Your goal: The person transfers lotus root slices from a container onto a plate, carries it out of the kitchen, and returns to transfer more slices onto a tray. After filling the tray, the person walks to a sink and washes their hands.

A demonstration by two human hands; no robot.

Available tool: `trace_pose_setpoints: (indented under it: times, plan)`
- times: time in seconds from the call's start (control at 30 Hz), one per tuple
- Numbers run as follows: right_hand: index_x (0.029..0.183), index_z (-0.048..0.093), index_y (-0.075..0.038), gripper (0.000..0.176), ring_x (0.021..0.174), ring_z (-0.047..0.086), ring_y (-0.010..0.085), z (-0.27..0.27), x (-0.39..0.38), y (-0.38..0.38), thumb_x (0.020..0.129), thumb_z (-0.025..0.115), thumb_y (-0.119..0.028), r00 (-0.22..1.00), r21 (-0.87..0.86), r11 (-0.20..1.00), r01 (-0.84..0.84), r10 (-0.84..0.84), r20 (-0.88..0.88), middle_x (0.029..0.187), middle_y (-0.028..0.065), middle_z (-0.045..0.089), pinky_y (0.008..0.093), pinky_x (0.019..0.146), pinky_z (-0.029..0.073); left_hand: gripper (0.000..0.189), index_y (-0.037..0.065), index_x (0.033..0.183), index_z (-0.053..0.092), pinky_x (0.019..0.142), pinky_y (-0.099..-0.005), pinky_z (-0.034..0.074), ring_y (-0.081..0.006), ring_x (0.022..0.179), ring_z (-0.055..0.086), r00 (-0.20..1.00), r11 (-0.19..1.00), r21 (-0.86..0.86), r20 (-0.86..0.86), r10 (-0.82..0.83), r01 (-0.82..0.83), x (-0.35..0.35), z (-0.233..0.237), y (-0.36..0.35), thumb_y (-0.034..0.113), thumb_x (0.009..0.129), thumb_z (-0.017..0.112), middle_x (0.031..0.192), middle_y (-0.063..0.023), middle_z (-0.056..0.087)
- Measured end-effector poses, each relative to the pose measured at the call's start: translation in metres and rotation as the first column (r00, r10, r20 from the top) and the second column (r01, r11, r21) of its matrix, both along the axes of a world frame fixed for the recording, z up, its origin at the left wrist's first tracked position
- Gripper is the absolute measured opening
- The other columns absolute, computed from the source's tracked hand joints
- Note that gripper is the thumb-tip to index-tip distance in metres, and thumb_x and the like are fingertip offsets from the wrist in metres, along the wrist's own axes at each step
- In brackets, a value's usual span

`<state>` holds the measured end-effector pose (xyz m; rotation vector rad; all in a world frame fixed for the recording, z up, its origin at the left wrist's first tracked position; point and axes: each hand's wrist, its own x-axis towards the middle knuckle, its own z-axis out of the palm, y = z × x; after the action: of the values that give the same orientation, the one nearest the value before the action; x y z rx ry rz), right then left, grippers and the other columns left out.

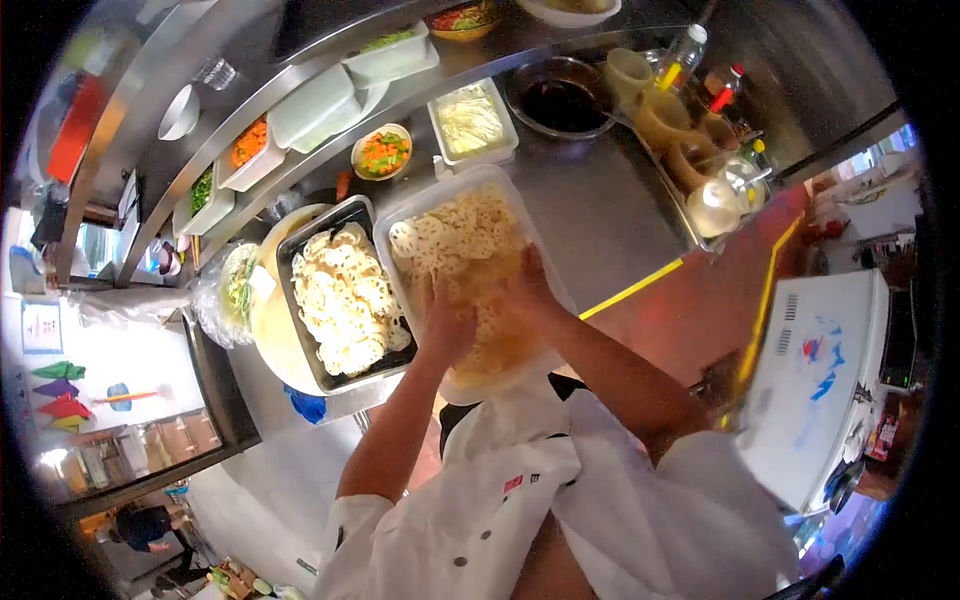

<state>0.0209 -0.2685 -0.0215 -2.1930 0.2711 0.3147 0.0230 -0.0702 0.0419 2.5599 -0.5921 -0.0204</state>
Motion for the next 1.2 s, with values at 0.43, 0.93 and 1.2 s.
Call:
trace_pose_setpoints:
  times: [0.43, 0.93, 1.2]
  plan:
    - [0.137, 0.046, 0.003, 0.055, 0.136, 0.037, 0.0461, 0.028, 0.033, 0.002, 0.091, 0.057, -0.026, 0.952, -0.19, 0.95, -0.249, 0.204, -0.229, 0.147, 0.0327, 0.036, 0.052, 0.114, 0.032, 0.087, 0.014, 0.156, 0.03, 0.118, -0.0571, 0.016, -0.0435, 0.146, 0.022, 0.947, 0.864, 0.444, -0.091, 0.309, -0.239, 0.117, -0.044, -0.019, 0.054, 0.085, 0.062, 0.157, -0.0212, 0.03]
    - [0.149, 0.043, -0.018, 0.082, 0.148, 0.021, 0.0429, 0.014, 0.111, 0.026, 0.076, 0.078, -0.032, 0.835, -0.571, 0.715, -0.405, 0.543, 0.088, 0.159, 0.0139, 0.031, 0.0573, 0.12, 0.017, 0.062, 0.009, 0.147, 0.044, 0.119, -0.0538, 0.023, -0.0436, 0.142, 0.032, 0.991, 0.944, 0.311, -0.104, -0.078, 0.107, 0.043, -0.074, 0.003, 0.033, 0.09, 0.056, 0.15, -0.0211, 0.041]
    - [0.149, 0.044, -0.015, 0.084, 0.148, 0.023, 0.0424, -0.016, 0.042, 0.025, 0.074, 0.078, -0.029, 0.842, -0.539, 0.739, -0.404, 0.531, 0.096, 0.158, 0.0171, 0.03, 0.0546, 0.12, 0.021, 0.065, 0.012, 0.15, 0.039, 0.111, -0.0594, 0.033, -0.0458, 0.145, 0.028, 0.97, 0.912, 0.356, -0.05, 0.237, -0.205, 0.131, -0.051, -0.021, 0.046, 0.097, 0.049, 0.155, -0.0203, 0.036]
